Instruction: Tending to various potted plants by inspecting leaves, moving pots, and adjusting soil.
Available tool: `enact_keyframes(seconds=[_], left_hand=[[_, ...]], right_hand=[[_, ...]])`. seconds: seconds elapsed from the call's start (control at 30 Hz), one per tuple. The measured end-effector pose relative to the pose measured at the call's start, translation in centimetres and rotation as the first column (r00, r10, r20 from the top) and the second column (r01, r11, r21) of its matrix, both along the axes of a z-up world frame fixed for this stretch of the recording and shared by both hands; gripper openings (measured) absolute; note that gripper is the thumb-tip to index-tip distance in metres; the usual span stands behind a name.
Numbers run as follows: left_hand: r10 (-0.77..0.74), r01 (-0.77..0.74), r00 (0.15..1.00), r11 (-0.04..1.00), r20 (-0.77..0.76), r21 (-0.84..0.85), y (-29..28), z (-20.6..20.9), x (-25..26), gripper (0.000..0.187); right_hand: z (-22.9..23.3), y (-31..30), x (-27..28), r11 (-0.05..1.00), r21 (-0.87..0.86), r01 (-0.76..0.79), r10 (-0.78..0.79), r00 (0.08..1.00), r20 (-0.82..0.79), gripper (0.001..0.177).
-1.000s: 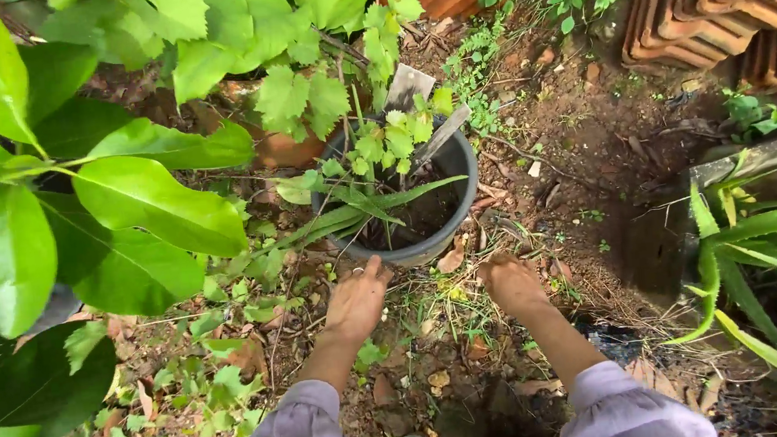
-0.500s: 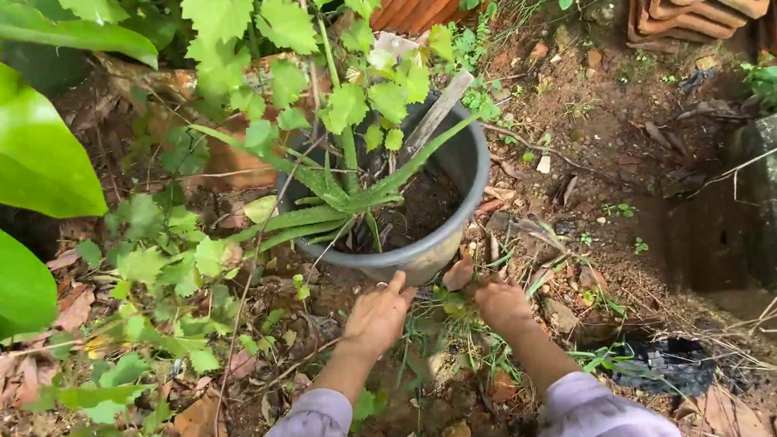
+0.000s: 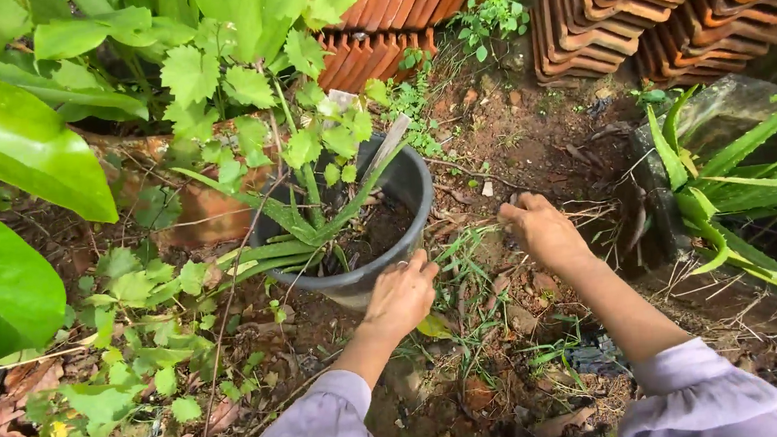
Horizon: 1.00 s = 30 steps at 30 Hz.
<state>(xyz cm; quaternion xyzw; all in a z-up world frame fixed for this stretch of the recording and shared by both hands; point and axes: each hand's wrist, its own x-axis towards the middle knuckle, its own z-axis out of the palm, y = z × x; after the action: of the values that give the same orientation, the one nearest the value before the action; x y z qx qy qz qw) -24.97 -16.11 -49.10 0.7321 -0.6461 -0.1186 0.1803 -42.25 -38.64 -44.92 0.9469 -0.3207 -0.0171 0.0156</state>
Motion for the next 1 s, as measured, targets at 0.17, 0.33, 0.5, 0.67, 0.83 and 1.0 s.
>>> enact_keyframes(seconds=[0.17, 0.33, 0.5, 0.67, 0.83, 1.0], left_hand=[[0.093, -0.102, 0.991, 0.990, -0.095, -0.098, 1.2, 3.4, 2.9, 0.049], [-0.014, 0.013, 0.997, 1.000, -0.070, -0.019, 1.6, -3.7, 5.3, 0.032], [-0.051, 0.057, 0.997, 0.994, -0.065, 0.092, 5.4, -4.2, 3.7, 0.022], [0.062, -0.059, 0.991, 0.998, -0.118, 0.035, 5.5, -0.5, 4.1, 0.037], [0.184, -0.170, 0.981, 0.964, 0.054, -0.204, 2.9, -5.0, 7.8, 0.021], [0.233, -0.188, 0.961, 0.945, 0.146, -0.268, 1.4, -8.2, 10.2, 0.018]], right_hand=[[10.9, 9.5, 4.9, 0.976, 0.183, -0.119, 0.129, 0.991, -0.041, 0.026], [10.4, 12.1, 7.4, 0.814, 0.581, -0.016, 0.090, 0.991, -0.098, 0.048], [3.1, 9.6, 5.6, 0.808, 0.579, 0.106, 0.135, 0.924, -0.358, 0.025], [-2.7, 4.0, 5.9, 0.957, 0.289, -0.024, 0.156, 0.882, -0.444, 0.026], [-0.3, 4.8, 10.4, 0.989, 0.121, -0.088, 0.106, 0.983, -0.149, 0.021], [-6.1, 2.1, 15.1, 0.875, -0.282, -0.393, 0.444, 0.883, 0.149, 0.010]])
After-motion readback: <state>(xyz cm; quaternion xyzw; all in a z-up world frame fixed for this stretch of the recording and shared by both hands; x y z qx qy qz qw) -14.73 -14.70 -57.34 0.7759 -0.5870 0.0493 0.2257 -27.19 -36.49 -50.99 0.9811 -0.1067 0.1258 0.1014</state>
